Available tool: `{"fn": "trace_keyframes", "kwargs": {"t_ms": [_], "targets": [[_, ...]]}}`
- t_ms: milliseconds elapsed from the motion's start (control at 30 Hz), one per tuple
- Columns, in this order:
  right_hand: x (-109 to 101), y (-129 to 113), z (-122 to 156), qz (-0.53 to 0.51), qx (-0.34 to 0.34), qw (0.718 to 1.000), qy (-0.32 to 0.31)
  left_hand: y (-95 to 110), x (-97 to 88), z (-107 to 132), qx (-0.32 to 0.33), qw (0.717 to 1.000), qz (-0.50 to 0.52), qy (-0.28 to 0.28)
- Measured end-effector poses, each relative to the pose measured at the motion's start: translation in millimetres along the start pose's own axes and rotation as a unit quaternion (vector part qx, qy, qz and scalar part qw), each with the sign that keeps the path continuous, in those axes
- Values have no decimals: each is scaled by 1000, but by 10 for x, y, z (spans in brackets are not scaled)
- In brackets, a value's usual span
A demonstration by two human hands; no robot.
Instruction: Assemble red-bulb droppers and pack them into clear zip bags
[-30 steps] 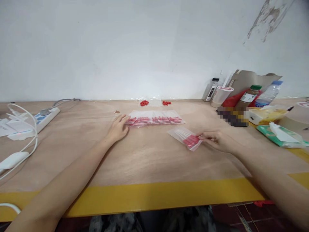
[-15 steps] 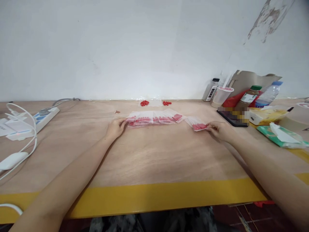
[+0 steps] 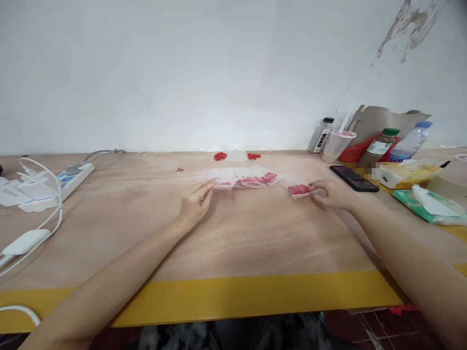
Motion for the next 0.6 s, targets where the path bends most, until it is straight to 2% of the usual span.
{"fn": "trace_keyframes", "kwargs": {"t_ms": [67,133,200,300,433,500,600], "targets": [[-132,-323,-157,37,-41,997,54,232,87,82,54,998,6,-19],[-231,-720,-277,20,-89,987,130,413,172,165,100,994,2,-42],[-224,-1151,-349,4,-162,971,176,515,234,228,116,991,-1,-64],[-73,-1654,-374,31,-261,946,190,602,273,299,125,989,-8,-80],[76,-1923,-308,92,-341,915,195,721,289,385,165,982,-40,-79],[113,-1970,-264,105,-370,904,185,776,292,423,192,977,-59,-74],[139,-1987,-209,97,-380,904,173,809,302,476,239,965,-73,-82]]}}
Point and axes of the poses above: each hand's wrist, its own z-axis away from the middle knuckle, its own x-axis out of the palm, y = z × x, the point moved 7 cm from there along -z, towards the middle knuckle, and after that the axes turned 12 degrees about -x, right-handed, at the moved point
